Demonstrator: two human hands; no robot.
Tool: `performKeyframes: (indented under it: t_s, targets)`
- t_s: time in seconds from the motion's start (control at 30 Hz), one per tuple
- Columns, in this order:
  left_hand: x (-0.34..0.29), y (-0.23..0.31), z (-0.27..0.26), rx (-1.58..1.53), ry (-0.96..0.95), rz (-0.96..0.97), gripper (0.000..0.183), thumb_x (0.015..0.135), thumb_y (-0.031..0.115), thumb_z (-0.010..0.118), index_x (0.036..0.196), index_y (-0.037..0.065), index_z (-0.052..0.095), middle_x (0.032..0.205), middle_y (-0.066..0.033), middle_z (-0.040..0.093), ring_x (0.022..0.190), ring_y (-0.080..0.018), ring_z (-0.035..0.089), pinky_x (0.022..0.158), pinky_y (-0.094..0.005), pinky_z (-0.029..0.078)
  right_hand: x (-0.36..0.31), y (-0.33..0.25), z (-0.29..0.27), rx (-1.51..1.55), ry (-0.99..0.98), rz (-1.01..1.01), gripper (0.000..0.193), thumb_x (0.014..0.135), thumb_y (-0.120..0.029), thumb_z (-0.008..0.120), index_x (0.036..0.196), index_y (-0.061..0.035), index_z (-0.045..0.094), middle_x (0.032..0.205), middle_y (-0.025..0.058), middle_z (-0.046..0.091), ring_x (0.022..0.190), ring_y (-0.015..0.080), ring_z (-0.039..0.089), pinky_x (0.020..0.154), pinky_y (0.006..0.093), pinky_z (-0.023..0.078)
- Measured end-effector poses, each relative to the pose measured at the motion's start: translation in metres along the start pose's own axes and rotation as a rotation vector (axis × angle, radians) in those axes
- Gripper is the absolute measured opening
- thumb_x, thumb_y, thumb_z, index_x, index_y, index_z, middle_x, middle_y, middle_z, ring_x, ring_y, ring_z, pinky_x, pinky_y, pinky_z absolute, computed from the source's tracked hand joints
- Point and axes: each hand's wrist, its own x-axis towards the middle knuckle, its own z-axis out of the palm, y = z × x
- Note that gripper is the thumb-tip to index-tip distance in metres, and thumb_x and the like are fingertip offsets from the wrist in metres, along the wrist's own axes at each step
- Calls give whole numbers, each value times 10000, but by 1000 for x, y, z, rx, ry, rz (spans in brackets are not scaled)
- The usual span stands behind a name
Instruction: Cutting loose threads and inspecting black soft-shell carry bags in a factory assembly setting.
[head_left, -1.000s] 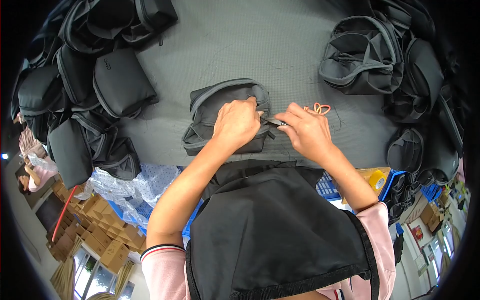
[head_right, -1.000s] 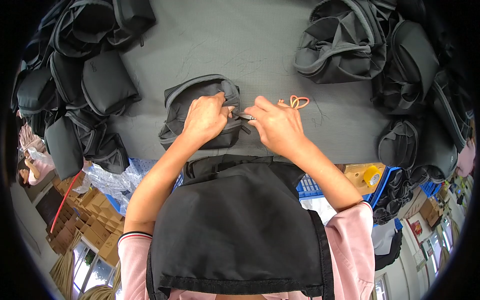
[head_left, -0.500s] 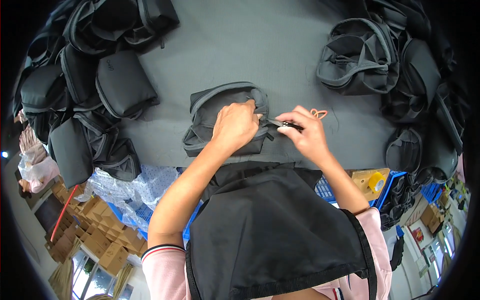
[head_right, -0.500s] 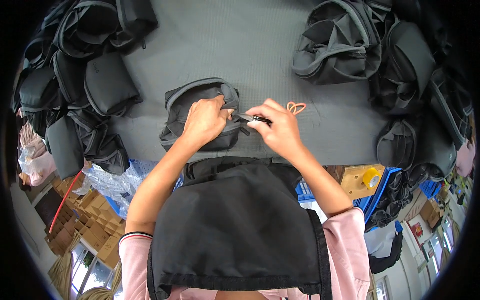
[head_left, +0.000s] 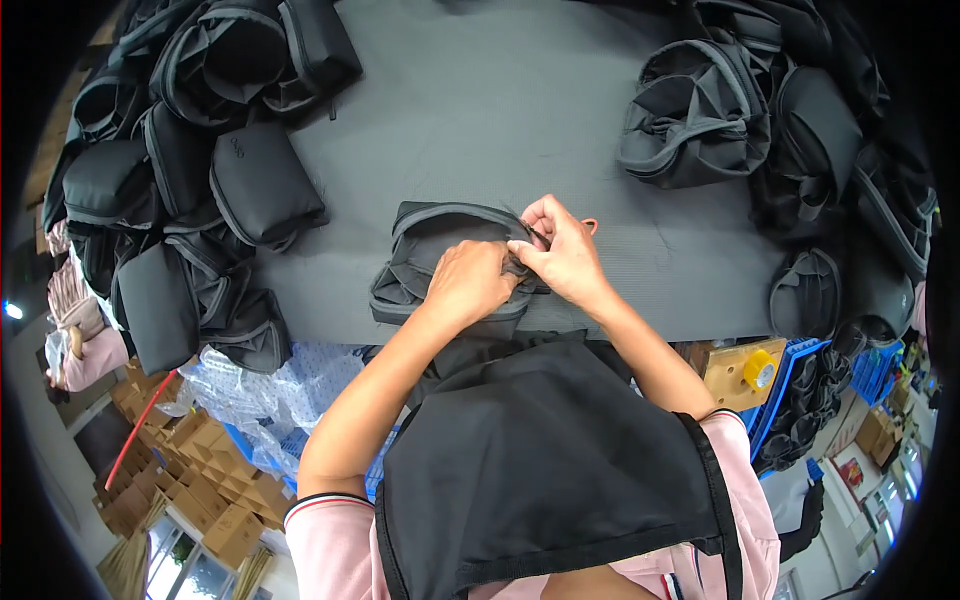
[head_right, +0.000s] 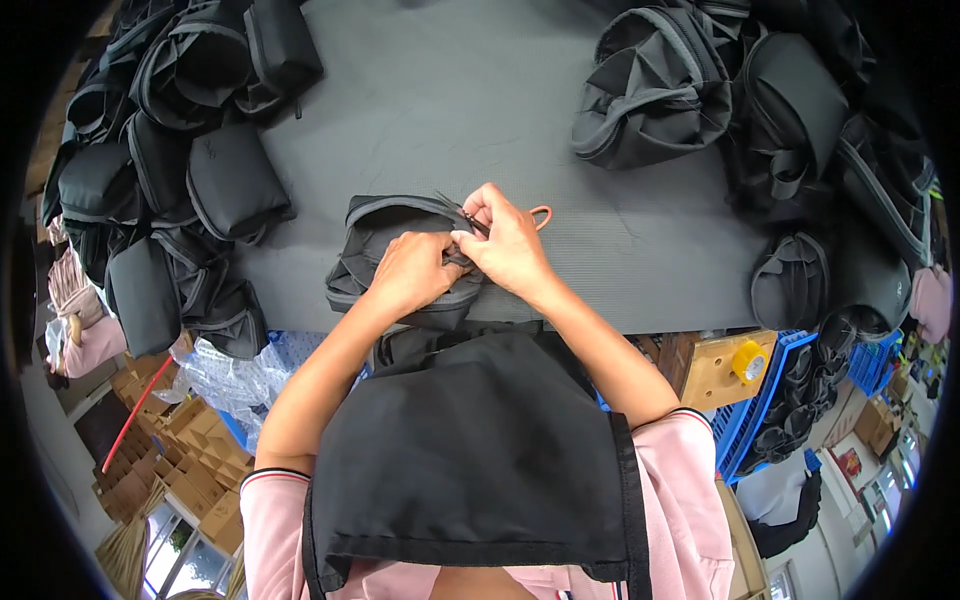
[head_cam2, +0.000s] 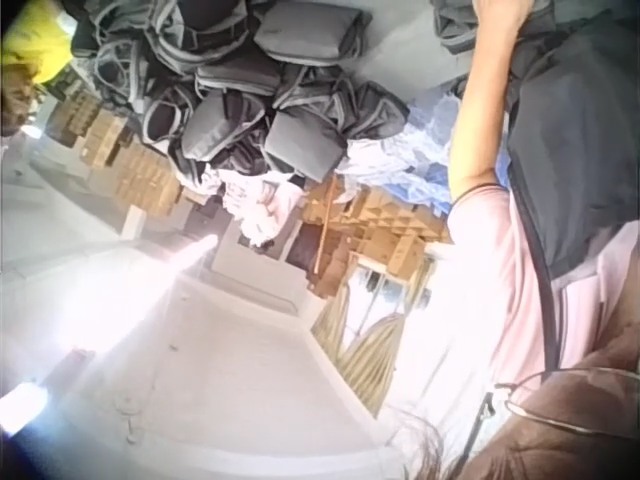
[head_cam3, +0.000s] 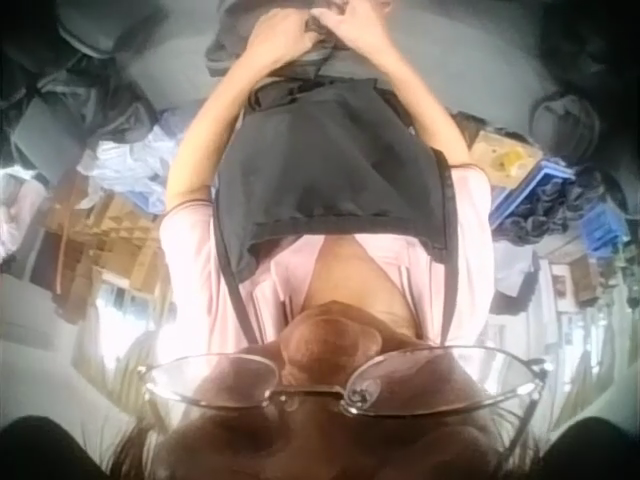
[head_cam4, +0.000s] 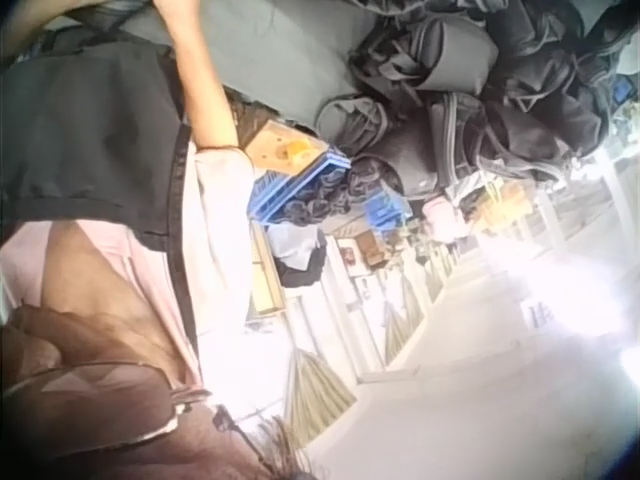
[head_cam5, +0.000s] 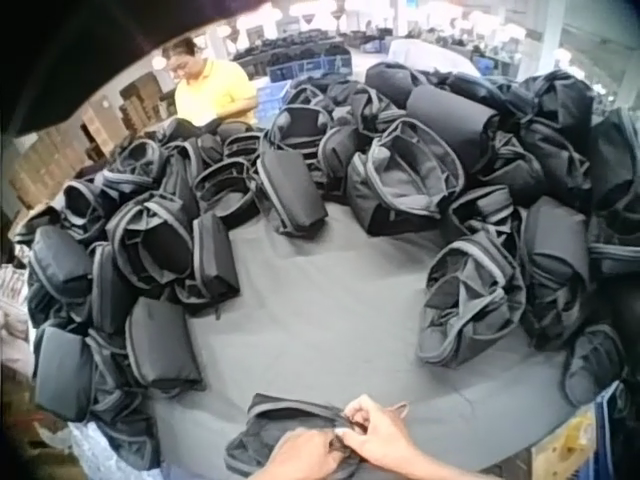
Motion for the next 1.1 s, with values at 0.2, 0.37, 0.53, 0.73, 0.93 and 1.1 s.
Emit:
performKeyframes:
  t_s: [0.2, 0.37, 0.53, 0.73, 0.93, 1.1]
  targets:
    - [-4, 5, 23, 69, 271, 230, 330, 736, 280, 661, 782, -41, 601, 697, -194, 629, 726, -365, 622, 681, -444, 490, -1, -4, 4, -518, 377, -660, 237, 693, 43, 591, 913, -33, 544, 662, 60, 580, 537, 186, 581, 493, 310, 452]
    - [23, 26, 2, 240, 51, 188, 379, 767, 323, 635, 789, -53, 590, 722, -212, 627, 697, -359, 623, 662, -449, 487, -1, -21, -19, 407, 87, -51, 190, 822, -56, 604, 992, -24, 527, 673, -73, 390, 596, 31, 335, 521, 209, 311]
    - [15, 10, 2, 51, 80, 402, 345, 794, 291, 644, 821, -34, 535, 719, -204, 594, 737, -395, 577, 654, -457, 434, -33, 18, -38, 76, 325, -155, 280, 810, -110, 643, 1044, -33, 509, 694, -6, 499, 610, 58, 429, 544, 226, 366]
    - [-11, 6, -31, -313, -141, 232, 298, 800, 241, 679, 918, -20, 595, 709, -98, 601, 639, -150, 536, 598, -304, 424, -63, -18, -39, -66, 190, -240, 266, 764, -107, 691, 990, -49, 563, 794, 26, 582, 700, 128, 583, 614, 250, 457]
    - [-17, 5, -37, -560, -267, 198, 237, 809, 211, 684, 930, 17, 623, 712, 5, 605, 686, -65, 535, 590, -244, 419, -48, -27, -51, -294, 108, -535, 281, 671, -79, 729, 930, -71, 620, 819, 28, 591, 659, 161, 580, 558, 295, 440]
    - [-20, 3, -33, -597, -270, 207, 223, 810, 202, 684, 934, 26, 628, 716, 5, 611, 688, -59, 543, 611, -228, 434, -46, -29, -52, -476, 179, -768, 238, 656, -60, 721, 885, -94, 662, 754, 34, 606, 609, 179, 552, 563, 290, 389]
